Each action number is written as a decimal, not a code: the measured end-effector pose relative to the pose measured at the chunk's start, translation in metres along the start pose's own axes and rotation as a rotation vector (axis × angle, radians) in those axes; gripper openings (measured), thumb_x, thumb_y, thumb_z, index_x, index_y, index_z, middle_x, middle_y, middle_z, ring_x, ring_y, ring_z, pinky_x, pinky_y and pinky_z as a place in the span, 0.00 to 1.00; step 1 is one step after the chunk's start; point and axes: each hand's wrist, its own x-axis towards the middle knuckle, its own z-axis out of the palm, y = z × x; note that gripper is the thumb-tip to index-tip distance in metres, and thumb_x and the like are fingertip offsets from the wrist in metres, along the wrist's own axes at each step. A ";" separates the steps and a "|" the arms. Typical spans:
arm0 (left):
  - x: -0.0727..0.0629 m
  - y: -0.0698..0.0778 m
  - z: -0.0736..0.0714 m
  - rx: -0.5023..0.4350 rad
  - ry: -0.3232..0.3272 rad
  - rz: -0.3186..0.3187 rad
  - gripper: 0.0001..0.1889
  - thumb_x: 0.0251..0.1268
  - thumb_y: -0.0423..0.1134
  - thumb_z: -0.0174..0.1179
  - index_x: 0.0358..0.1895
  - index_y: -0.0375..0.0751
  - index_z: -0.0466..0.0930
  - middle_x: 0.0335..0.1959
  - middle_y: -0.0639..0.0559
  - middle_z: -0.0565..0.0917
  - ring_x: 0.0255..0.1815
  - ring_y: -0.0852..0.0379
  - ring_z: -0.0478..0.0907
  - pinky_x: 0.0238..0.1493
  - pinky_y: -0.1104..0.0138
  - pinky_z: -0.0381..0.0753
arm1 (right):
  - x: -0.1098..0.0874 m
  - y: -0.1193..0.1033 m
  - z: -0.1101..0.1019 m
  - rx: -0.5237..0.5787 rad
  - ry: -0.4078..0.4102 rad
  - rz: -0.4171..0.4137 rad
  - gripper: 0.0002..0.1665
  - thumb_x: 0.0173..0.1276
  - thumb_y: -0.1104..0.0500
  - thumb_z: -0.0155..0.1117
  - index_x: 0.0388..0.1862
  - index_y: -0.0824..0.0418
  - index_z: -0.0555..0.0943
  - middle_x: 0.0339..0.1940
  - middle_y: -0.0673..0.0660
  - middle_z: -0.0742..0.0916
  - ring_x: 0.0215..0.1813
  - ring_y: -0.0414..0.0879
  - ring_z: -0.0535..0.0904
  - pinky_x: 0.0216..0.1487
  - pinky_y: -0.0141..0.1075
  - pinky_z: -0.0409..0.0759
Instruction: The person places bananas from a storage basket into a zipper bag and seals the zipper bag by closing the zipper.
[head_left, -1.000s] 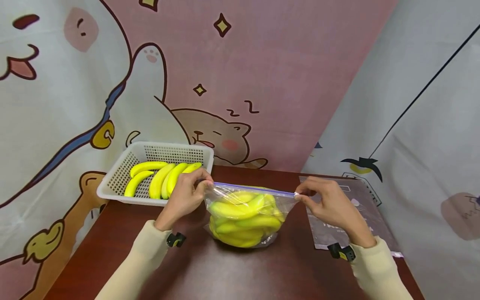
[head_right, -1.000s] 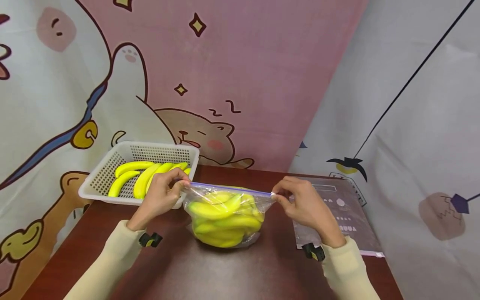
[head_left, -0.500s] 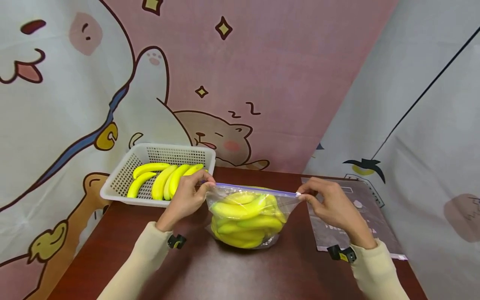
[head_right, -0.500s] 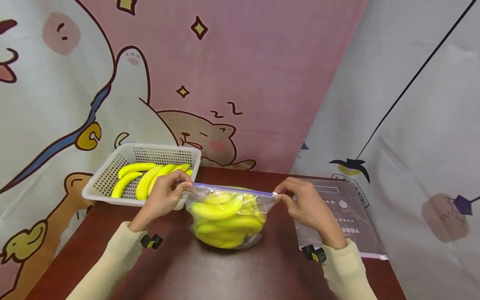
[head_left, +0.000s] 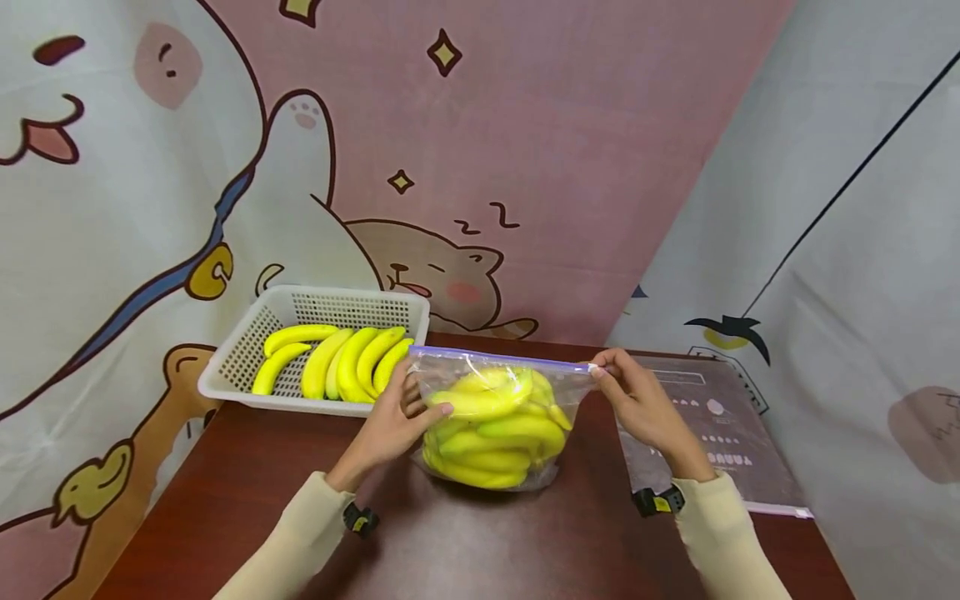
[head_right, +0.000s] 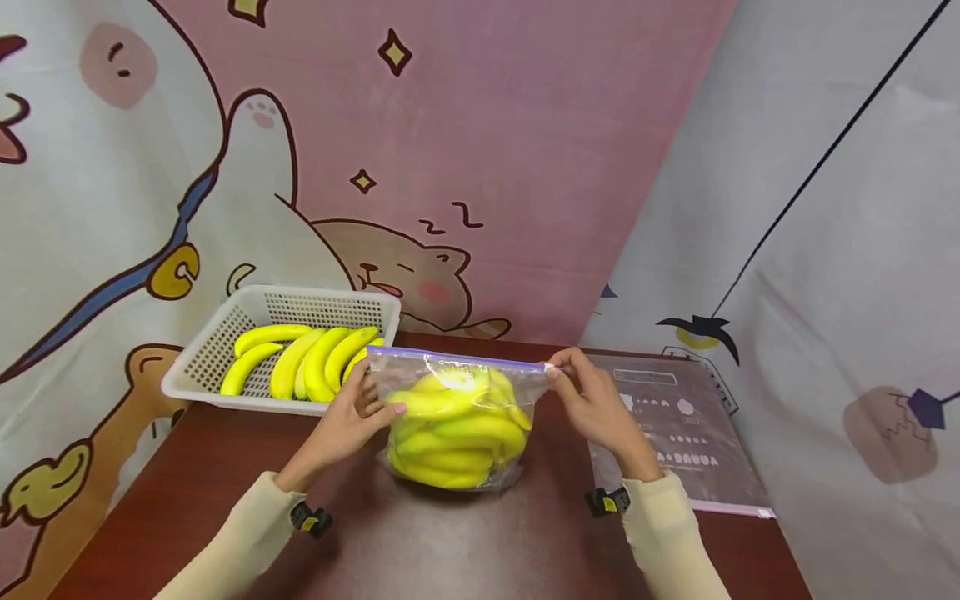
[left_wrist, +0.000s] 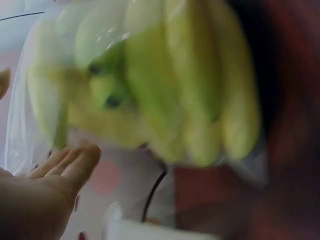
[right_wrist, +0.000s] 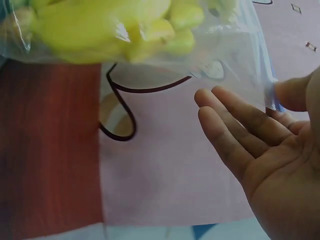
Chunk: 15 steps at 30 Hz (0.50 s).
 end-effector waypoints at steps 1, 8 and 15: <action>-0.002 -0.003 0.003 -0.005 -0.002 -0.018 0.52 0.65 0.41 0.72 0.83 0.55 0.43 0.77 0.39 0.68 0.77 0.38 0.67 0.73 0.44 0.70 | 0.002 0.002 0.002 0.023 0.006 0.020 0.13 0.84 0.51 0.50 0.55 0.58 0.74 0.44 0.58 0.87 0.43 0.49 0.84 0.47 0.36 0.82; -0.009 -0.030 0.022 0.046 -0.035 -0.064 0.56 0.52 0.43 0.80 0.80 0.55 0.49 0.75 0.51 0.70 0.74 0.49 0.70 0.76 0.48 0.67 | 0.013 0.018 0.025 0.292 0.020 0.112 0.20 0.86 0.51 0.44 0.59 0.68 0.69 0.49 0.69 0.83 0.50 0.57 0.88 0.52 0.36 0.87; -0.004 -0.042 0.026 0.165 0.071 -0.175 0.36 0.54 0.55 0.77 0.62 0.50 0.70 0.55 0.48 0.80 0.54 0.51 0.77 0.56 0.57 0.78 | 0.007 0.024 0.055 0.331 -0.115 0.237 0.34 0.81 0.43 0.53 0.76 0.57 0.57 0.65 0.69 0.81 0.61 0.60 0.83 0.61 0.53 0.84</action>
